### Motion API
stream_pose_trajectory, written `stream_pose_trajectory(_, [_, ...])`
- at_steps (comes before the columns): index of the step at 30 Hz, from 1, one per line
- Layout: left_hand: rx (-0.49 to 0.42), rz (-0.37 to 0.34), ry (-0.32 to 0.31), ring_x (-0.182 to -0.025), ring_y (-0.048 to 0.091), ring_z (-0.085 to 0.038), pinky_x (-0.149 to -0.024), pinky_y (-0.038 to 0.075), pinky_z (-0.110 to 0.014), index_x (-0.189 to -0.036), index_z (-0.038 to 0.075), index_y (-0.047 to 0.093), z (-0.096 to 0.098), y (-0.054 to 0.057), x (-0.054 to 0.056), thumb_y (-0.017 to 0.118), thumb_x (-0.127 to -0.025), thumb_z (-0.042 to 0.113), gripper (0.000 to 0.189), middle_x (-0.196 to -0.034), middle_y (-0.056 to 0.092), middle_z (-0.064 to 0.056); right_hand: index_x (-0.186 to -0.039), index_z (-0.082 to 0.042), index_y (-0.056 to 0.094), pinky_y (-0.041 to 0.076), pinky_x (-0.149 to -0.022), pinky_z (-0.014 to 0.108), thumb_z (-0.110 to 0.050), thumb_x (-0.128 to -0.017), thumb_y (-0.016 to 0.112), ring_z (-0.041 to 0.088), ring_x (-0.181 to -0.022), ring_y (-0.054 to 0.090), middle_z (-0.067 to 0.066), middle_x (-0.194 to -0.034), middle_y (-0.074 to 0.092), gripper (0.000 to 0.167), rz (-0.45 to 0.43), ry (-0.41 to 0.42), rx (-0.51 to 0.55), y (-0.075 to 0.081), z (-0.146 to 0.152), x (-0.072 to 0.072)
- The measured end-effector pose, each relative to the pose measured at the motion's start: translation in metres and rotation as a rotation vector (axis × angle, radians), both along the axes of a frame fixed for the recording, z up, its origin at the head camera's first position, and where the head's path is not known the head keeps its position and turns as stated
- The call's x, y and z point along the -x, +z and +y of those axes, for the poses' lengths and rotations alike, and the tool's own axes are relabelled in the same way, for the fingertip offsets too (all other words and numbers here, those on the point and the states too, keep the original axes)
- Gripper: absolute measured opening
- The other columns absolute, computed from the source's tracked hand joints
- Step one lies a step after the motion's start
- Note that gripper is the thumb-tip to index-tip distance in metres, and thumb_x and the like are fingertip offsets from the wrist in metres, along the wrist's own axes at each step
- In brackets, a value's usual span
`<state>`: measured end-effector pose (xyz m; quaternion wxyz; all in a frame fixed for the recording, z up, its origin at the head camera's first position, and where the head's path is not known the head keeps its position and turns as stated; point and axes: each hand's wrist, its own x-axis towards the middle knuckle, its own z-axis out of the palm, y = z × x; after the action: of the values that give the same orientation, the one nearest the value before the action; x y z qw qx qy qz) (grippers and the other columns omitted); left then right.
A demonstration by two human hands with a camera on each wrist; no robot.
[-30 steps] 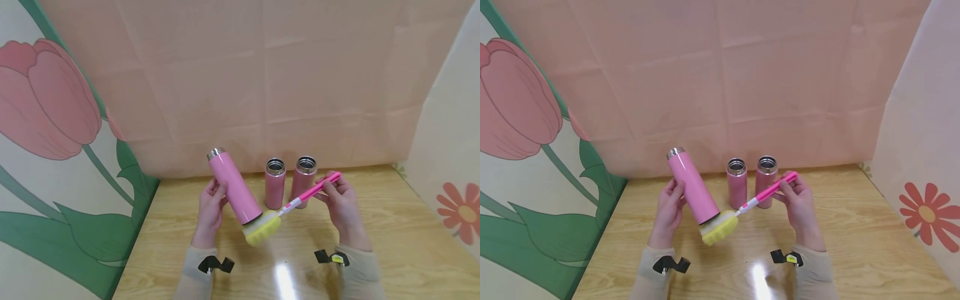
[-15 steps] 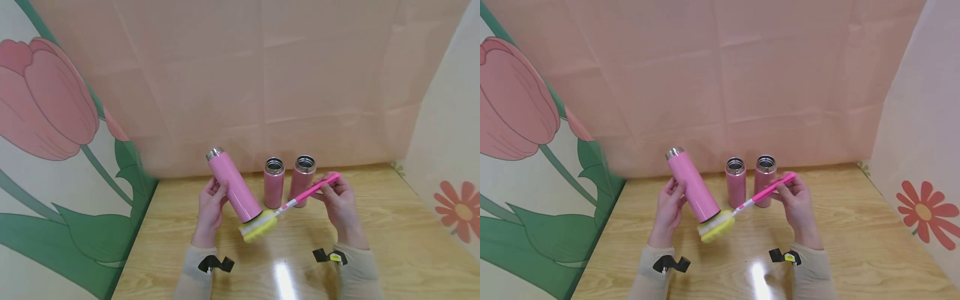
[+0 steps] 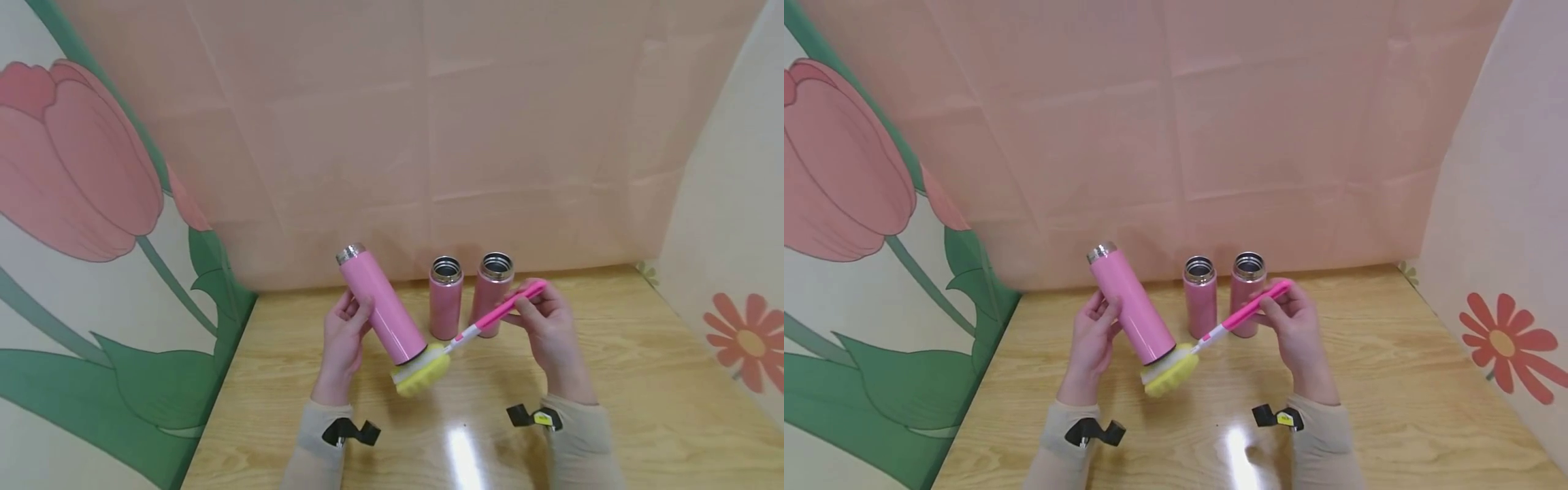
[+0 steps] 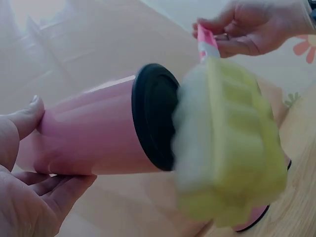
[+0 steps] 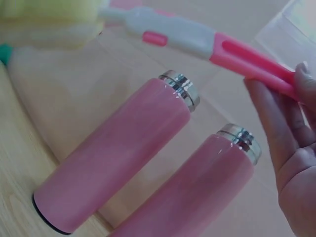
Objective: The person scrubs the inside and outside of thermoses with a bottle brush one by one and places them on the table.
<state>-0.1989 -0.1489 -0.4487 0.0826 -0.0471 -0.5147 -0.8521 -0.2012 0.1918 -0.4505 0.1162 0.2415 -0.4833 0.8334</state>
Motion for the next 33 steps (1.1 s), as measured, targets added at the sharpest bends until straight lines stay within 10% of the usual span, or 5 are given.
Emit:
stream_pose_trajectory(20, [0.232, -0.088, 0.231, -0.124, 0.065, -0.022, -0.100, 0.056, -0.027, -0.160, -0.002, 0.043, -0.063, -0.030, 0.010, 0.081, -0.087, -0.010, 0.083, -0.144, 0.062, -0.026, -0.114, 0.007, 0.060, 0.065, -0.080, 0.038, 0.008, -0.107, 0.054, 0.023, -0.091, 0.078, 0.014, -0.104, 0.075, 0.009, -0.109, -0.148, -0.094, 0.020, 0.019, -0.014])
stream_pose_trajectory(33, [0.389, -0.075, 0.363, -0.151, 0.041, -0.034, -0.125, 0.035, -0.043, -0.161, -0.001, 0.032, -0.142, -0.045, 0.029, 0.073, -0.092, -0.018, 0.082, -0.164, 0.042, -0.023, -0.114, 0.001, 0.063, 0.064, -0.080, 0.038, -0.005, -0.105, 0.067, 0.022, -0.095, 0.078, 0.011, -0.104, 0.076, 0.011, -0.269, -0.271, 0.102, 0.014, 0.031, -0.020])
